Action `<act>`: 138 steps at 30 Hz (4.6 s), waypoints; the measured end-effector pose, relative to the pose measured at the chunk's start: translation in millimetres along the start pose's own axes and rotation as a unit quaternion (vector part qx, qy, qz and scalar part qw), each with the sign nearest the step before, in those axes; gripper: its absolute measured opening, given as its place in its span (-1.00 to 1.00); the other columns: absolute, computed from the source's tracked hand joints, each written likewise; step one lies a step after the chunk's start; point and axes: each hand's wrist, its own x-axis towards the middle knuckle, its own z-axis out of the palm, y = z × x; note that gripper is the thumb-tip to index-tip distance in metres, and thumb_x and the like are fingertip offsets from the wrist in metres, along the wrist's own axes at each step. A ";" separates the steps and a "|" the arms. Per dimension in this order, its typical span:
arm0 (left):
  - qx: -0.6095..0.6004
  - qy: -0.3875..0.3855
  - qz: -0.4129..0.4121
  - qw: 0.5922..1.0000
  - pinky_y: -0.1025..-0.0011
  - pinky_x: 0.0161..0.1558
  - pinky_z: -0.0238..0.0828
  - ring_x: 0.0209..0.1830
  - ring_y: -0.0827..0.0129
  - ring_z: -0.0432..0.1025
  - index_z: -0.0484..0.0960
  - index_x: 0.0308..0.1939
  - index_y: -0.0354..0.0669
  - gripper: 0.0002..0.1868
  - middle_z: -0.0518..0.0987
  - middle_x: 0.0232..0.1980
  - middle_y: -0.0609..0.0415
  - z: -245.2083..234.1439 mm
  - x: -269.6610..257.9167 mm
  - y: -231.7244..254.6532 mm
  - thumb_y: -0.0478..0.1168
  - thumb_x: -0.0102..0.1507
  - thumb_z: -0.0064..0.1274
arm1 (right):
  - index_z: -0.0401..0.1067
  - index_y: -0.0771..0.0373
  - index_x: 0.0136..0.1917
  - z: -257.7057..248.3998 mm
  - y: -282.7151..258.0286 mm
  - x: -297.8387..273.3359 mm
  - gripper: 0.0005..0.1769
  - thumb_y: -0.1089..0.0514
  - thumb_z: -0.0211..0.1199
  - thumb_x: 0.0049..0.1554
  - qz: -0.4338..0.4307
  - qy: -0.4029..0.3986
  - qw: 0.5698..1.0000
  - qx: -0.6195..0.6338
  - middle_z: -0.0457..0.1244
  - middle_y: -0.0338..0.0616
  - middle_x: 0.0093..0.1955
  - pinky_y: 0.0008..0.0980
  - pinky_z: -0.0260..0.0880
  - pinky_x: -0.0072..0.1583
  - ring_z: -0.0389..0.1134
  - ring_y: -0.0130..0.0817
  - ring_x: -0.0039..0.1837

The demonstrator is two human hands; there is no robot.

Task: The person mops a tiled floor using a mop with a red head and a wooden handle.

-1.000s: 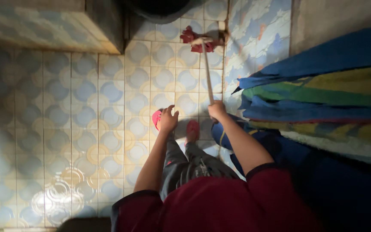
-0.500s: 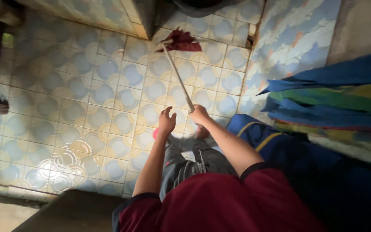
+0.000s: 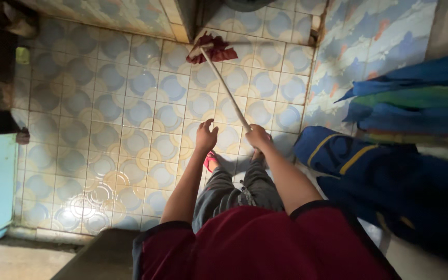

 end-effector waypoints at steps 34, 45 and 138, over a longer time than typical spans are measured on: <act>-0.035 0.021 -0.019 0.999 0.09 0.24 0.35 0.21 -0.17 0.42 0.57 0.21 -0.13 -0.53 0.55 0.18 -0.31 -21.2 -49.1 -45.3 -0.12 0.23 0.13 | 0.47 0.33 -0.03 2.0 -29.9 -51.4 -0.75 0.15 0.27 0.05 0.070 -0.054 0.996 -0.018 0.37 0.17 -0.31 -0.13 0.46 -0.26 0.43 -0.05 -0.35; -0.042 0.024 -0.080 0.996 0.08 0.23 0.35 0.20 -0.19 0.42 0.51 0.28 -0.07 -0.47 0.53 0.19 -0.33 -50.3 -71.8 -65.5 -0.16 0.20 0.10 | 0.41 0.39 -0.03 43.1 -86.5 -66.7 -0.74 0.12 0.22 0.13 0.008 -0.145 0.985 -0.092 0.35 0.16 -0.33 -0.10 0.45 -0.22 0.44 -0.01 -0.31; 0.151 0.046 -0.121 0.980 0.09 0.05 0.45 0.11 0.02 0.45 0.68 -0.13 -0.07 -0.80 0.53 0.08 0.06 -167.9 292.0 -57.7 -0.15 0.19 0.13 | 0.30 0.13 0.45 81.3 -389.5 245.9 -0.34 0.06 0.27 0.08 -0.192 -0.277 0.914 -0.227 0.38 0.21 0.10 -0.09 0.44 0.17 0.41 0.13 0.17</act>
